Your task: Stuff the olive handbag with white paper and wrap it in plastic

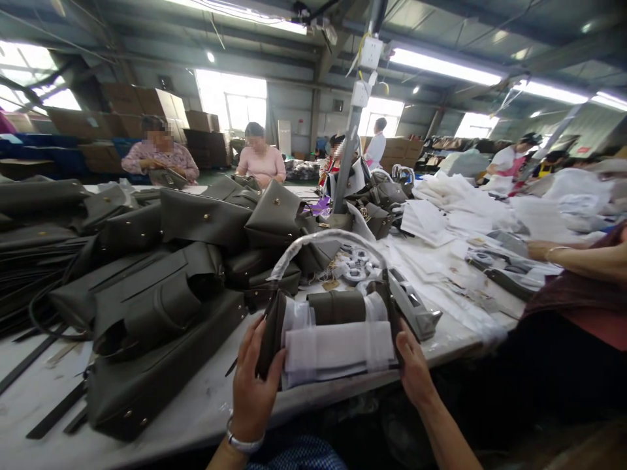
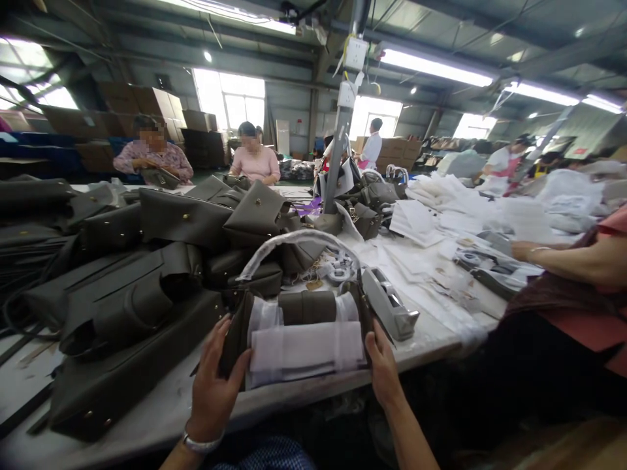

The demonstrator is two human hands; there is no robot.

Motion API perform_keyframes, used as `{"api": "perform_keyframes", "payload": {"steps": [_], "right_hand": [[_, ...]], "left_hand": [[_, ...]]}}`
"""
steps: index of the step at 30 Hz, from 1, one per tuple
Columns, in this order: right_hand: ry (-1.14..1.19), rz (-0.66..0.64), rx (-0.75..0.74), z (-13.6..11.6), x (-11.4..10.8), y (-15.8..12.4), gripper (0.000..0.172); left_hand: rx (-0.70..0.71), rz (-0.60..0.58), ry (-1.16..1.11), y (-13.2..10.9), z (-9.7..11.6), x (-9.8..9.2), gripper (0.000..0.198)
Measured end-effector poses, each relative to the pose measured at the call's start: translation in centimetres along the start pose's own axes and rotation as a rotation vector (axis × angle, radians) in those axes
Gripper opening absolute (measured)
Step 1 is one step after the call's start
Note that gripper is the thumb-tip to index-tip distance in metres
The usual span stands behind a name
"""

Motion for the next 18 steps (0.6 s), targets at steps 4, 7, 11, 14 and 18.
{"api": "perform_keyframes", "payload": {"steps": [4,7,11,14,18], "right_hand": [[-0.078,-0.068,0.049,0.0,2.3,1.7,0.079],[-0.123,-0.07,0.061,-0.5,3.9,2.3,0.07],[-0.045,-0.056,0.074,-0.5,4.9,2.4,0.059],[-0.044,-0.071,0.072,-0.5,5.8,3.0,0.061],[-0.065,-0.164,0.04,-1.2,8.6,4.0,0.064]], "left_hand": [[0.184,0.001,0.109,-2.5,-0.8,-0.4,0.074],[0.053,-0.117,0.137,-4.0,-3.6,-1.3,0.074],[-0.261,-0.199,0.049,-1.7,-5.0,-6.0,0.053],[-0.337,-0.126,-0.035,2.9,-3.9,-8.9,0.042],[-0.365,-0.307,-0.336,6.4,-2.8,-6.1,0.051]]}}
Point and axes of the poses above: each hand's wrist, its own y-axis towards the middle knuckle, its own x-axis out of the palm, z = x × y, the point moved 9 cm from there along y, towards the middle knuckle, and after that the axes turned 6 degrees about y, right-handed, at the moved point
